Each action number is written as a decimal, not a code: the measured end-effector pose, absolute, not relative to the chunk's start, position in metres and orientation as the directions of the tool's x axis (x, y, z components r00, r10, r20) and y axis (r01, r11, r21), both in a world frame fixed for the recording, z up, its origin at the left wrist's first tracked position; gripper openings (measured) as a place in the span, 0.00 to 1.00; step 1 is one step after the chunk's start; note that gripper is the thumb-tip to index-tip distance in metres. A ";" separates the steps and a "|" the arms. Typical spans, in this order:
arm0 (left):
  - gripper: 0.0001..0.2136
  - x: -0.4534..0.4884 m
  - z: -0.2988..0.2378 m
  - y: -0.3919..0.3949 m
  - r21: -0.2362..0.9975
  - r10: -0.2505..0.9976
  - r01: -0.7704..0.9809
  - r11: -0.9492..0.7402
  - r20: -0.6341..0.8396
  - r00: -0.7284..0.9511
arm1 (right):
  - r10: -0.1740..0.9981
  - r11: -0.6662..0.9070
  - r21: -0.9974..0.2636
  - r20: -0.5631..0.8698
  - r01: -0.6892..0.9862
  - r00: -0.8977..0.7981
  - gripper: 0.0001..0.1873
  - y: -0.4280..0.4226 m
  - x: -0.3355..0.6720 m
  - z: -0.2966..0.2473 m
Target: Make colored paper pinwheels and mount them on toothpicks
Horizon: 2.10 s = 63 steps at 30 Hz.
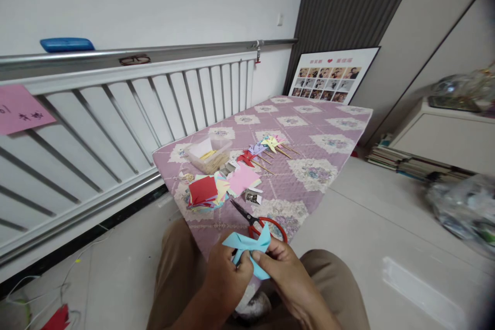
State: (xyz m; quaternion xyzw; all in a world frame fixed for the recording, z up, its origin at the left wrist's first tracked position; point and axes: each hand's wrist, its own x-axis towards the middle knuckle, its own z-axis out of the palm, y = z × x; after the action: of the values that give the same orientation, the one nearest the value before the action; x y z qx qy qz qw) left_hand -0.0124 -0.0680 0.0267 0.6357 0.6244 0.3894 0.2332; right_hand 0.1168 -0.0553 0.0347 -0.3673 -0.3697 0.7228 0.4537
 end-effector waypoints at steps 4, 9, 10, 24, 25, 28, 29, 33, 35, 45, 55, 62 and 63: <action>0.06 -0.011 0.028 -0.068 0.802 0.976 0.587 -0.110 0.198 -0.088 | 0.937 -0.310 -0.880 -0.219 -0.360 -0.273 0.14 -0.055 0.115 0.033; 0.07 -0.012 0.032 -0.064 0.862 0.994 0.506 -0.020 0.071 -0.082 | 0.941 -0.310 -0.874 -0.225 -0.373 -0.253 0.14 -0.053 0.117 0.032; 0.07 -0.012 0.032 -0.064 0.876 0.996 0.482 0.009 0.034 -0.081 | 0.940 -0.315 -0.875 -0.233 -0.369 -0.251 0.15 -0.053 0.118 0.032; 0.07 -0.017 0.031 -0.065 0.972 0.990 0.189 0.140 -0.141 -0.008 | 0.934 -0.309 -0.903 -0.230 -0.298 -0.273 0.12 -0.054 0.118 0.033; 0.07 -0.017 0.031 -0.065 0.971 0.990 0.191 0.142 -0.144 -0.006 | 0.936 -0.306 -0.906 -0.229 -0.293 -0.268 0.12 -0.054 0.118 0.033; 0.07 -0.018 0.032 -0.065 0.968 0.988 0.198 0.154 -0.157 0.000 | 0.937 -0.303 -0.911 -0.232 -0.280 -0.261 0.11 -0.055 0.118 0.032; 0.07 -0.019 0.032 -0.065 0.968 0.987 0.197 0.159 -0.162 0.003 | 0.937 -0.303 -0.913 -0.234 -0.272 -0.261 0.11 -0.055 0.118 0.031; 0.08 -0.019 0.030 -0.065 0.969 0.987 0.189 0.157 -0.161 0.007 | 0.940 -0.291 -0.922 -0.225 -0.256 -0.257 0.11 -0.055 0.117 0.032; 0.08 -0.019 0.028 -0.065 0.963 0.986 0.211 0.164 -0.168 -0.002 | 0.942 -0.286 -0.925 -0.224 -0.251 -0.248 0.11 -0.055 0.116 0.032; 0.07 -0.025 0.012 -0.064 0.957 0.973 0.179 0.228 -0.229 -0.011 | 0.931 -0.319 -0.923 -0.263 -0.216 -0.253 0.12 -0.055 0.110 0.013; 0.08 -0.029 -0.011 -0.063 0.943 0.952 0.130 0.306 -0.302 -0.053 | 0.939 -0.294 -0.936 -0.246 -0.195 -0.239 0.10 -0.053 0.104 -0.012; 0.07 -0.026 -0.007 -0.065 0.956 0.956 0.023 0.292 -0.292 -0.019 | 0.938 -0.283 -0.939 -0.228 -0.197 -0.261 0.07 -0.053 0.103 -0.007; 0.06 -0.026 -0.008 -0.065 0.957 0.957 0.013 0.291 -0.291 -0.014 | 0.935 -0.286 -0.936 -0.225 -0.206 -0.275 0.07 -0.053 0.103 -0.005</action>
State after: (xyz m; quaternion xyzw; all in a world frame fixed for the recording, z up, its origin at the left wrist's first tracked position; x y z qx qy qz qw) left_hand -0.0260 -0.0650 -0.0076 0.4218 0.5748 0.4202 0.5614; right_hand 0.1030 -0.0533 -0.0049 -0.4300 -0.4236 0.6769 0.4212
